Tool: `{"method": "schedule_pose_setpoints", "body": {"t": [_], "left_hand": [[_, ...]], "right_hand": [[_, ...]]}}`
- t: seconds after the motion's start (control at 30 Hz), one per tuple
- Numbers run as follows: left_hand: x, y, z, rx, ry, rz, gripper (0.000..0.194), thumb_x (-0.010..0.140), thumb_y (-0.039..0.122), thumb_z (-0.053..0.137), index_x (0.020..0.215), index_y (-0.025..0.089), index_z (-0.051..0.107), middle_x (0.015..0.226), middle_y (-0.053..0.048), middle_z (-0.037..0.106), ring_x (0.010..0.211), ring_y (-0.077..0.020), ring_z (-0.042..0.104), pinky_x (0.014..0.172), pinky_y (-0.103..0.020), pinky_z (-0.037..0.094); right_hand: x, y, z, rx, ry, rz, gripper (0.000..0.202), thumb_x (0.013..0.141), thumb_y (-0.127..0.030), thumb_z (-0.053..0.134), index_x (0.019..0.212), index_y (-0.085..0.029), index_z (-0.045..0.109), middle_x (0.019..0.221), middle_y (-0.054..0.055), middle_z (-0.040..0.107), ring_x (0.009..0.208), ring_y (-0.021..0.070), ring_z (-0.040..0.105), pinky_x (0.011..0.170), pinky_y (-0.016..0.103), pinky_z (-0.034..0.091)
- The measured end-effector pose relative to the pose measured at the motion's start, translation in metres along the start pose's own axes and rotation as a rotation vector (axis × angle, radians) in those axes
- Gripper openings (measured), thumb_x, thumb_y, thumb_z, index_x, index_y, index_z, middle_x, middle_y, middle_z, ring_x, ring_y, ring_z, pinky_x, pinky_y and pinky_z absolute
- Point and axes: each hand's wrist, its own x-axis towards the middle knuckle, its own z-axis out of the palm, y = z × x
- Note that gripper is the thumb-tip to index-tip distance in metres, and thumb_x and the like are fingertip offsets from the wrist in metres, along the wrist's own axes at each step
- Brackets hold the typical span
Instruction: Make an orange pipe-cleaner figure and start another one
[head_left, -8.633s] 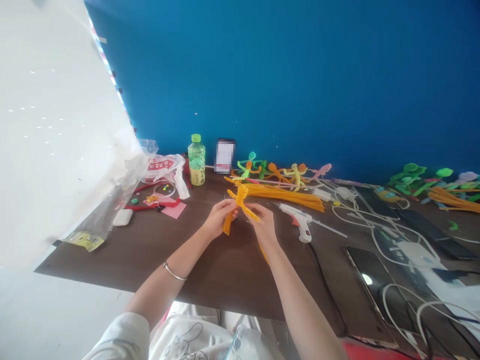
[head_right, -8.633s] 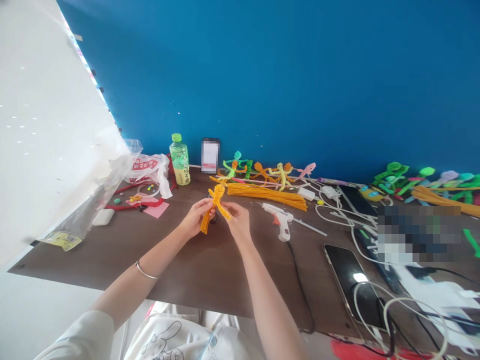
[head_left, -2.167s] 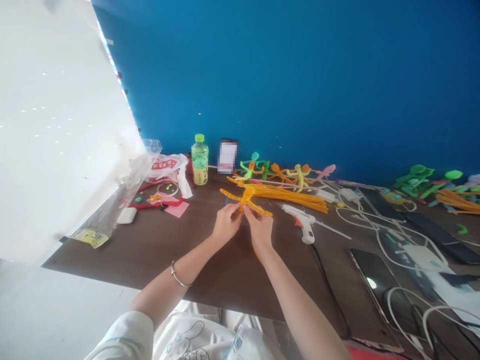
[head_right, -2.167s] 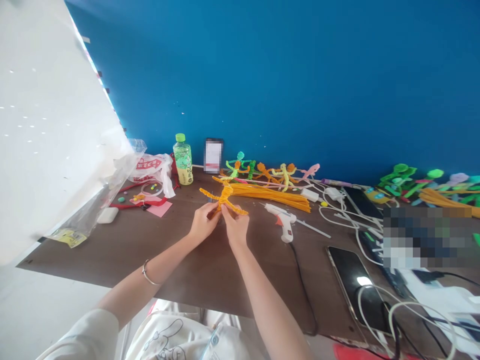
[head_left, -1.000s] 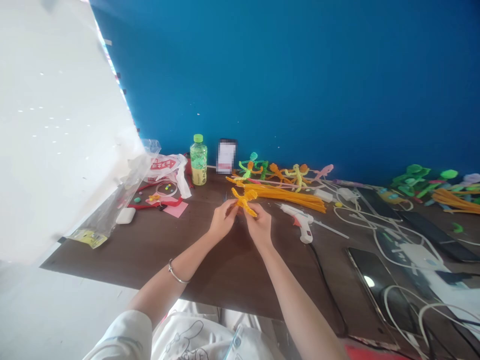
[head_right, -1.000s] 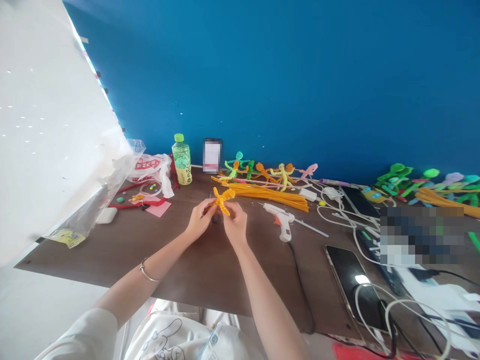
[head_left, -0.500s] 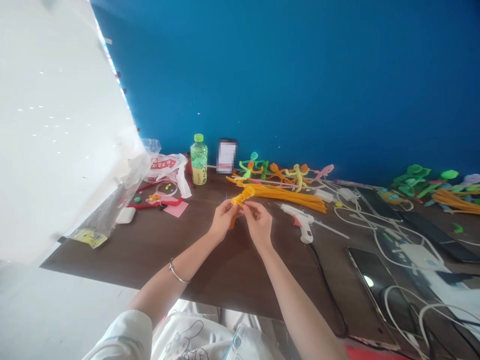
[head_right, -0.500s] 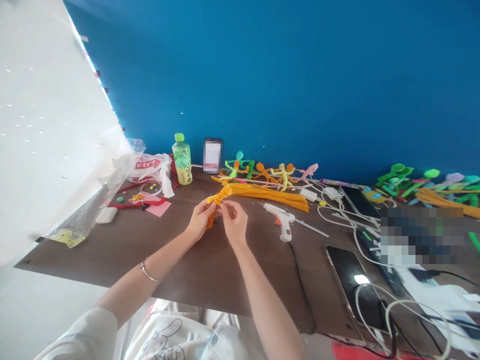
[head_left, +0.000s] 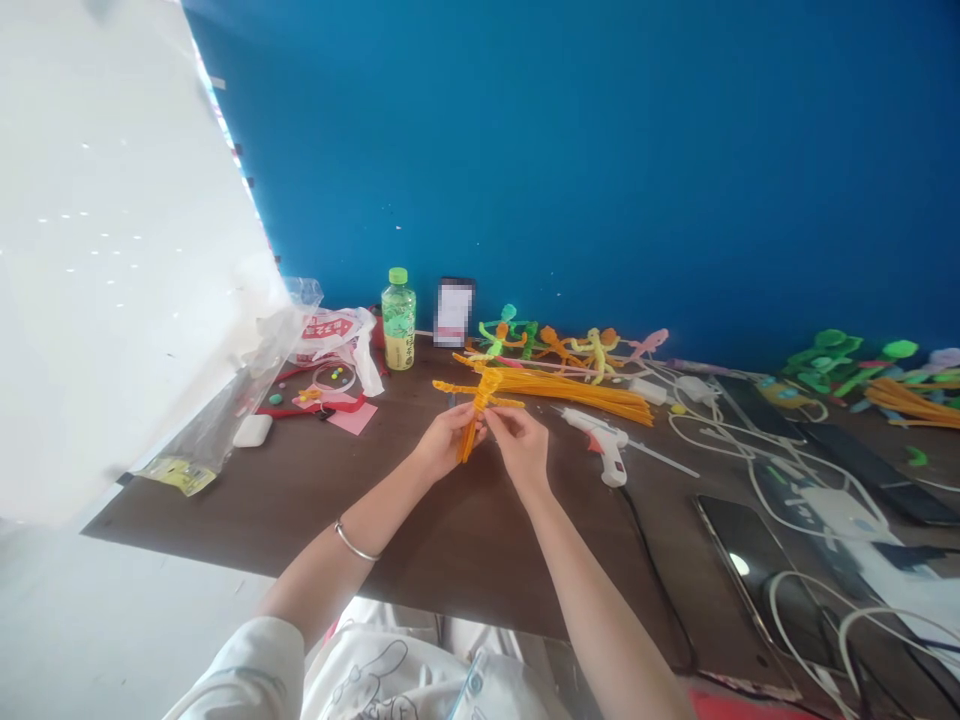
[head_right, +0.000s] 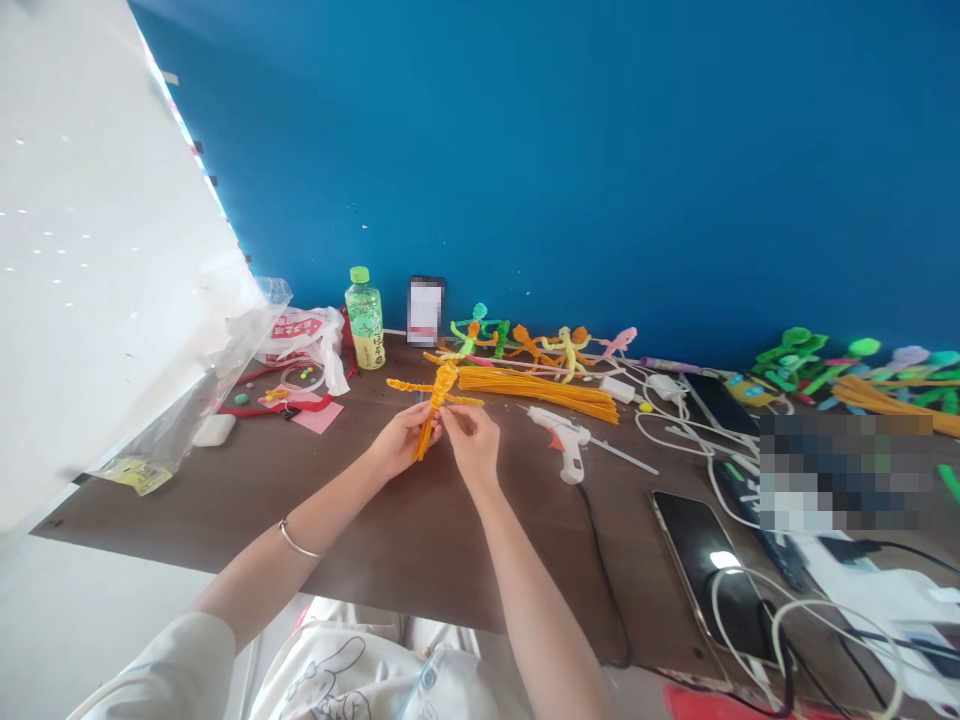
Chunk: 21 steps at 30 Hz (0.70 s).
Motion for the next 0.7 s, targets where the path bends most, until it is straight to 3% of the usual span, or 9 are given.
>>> {"method": "schedule_pose_setpoints", "body": {"t": [0.2, 0.3, 0.47, 0.6, 0.7], "left_hand": [[-0.0006, 0.0028, -0.0007, -0.108, -0.046, -0.080, 0.015, 0.075, 0.006, 0.052, 0.087, 0.011, 0.059, 0.072, -0.004, 0.057, 0.059, -0.0045, 0.054, 0.061, -0.015, 0.047], [-0.0023, 0.0042, -0.0002, -0.118, -0.049, -0.082, 0.021, 0.076, 0.007, 0.051, 0.095, 0.014, 0.058, 0.076, -0.003, 0.058, 0.058, -0.0034, 0.054, 0.061, -0.014, 0.048], [-0.0050, 0.0067, 0.0008, -0.167, -0.035, -0.123, 0.029, 0.077, 0.006, 0.050, 0.102, 0.019, 0.054, 0.074, -0.001, 0.055, 0.055, -0.0029, 0.052, 0.058, -0.013, 0.048], [-0.0077, 0.0086, 0.0017, -0.259, -0.064, -0.232, 0.021, 0.080, 0.006, 0.043, 0.095, 0.015, 0.054, 0.069, -0.001, 0.051, 0.048, -0.0014, 0.047, 0.051, -0.011, 0.045], [-0.0092, 0.0096, 0.0016, -0.328, -0.078, -0.323, 0.014, 0.083, 0.010, 0.040, 0.084, 0.010, 0.053, 0.064, -0.001, 0.046, 0.040, 0.0002, 0.039, 0.041, -0.008, 0.039]], "right_hand": [[0.0031, 0.0016, 0.0008, 0.090, -0.059, 0.139, 0.031, 0.064, -0.041, 0.065, 0.084, -0.017, 0.068, 0.087, 0.006, 0.068, 0.080, 0.0205, 0.060, 0.072, 0.033, 0.046], [0.0020, 0.0053, 0.0033, 0.227, -0.142, 0.248, 0.035, 0.066, -0.045, 0.063, 0.087, -0.018, 0.068, 0.077, 0.003, 0.066, 0.064, 0.0152, 0.056, 0.057, 0.028, 0.043], [0.0006, 0.0063, 0.0047, 0.476, -0.249, 0.375, 0.028, 0.064, -0.044, 0.067, 0.075, -0.018, 0.066, 0.054, -0.004, 0.050, 0.043, 0.0048, 0.034, 0.043, 0.021, 0.026], [-0.0004, 0.0030, 0.0022, 0.521, -0.340, 0.387, 0.028, 0.065, -0.045, 0.067, 0.069, -0.018, 0.064, 0.056, -0.004, 0.048, 0.046, 0.0050, 0.036, 0.043, 0.021, 0.027], [-0.0021, 0.0023, 0.0012, 0.516, -0.319, 0.411, 0.028, 0.064, -0.045, 0.068, 0.074, -0.019, 0.064, 0.058, -0.003, 0.050, 0.047, 0.0053, 0.037, 0.044, 0.021, 0.028]]}}
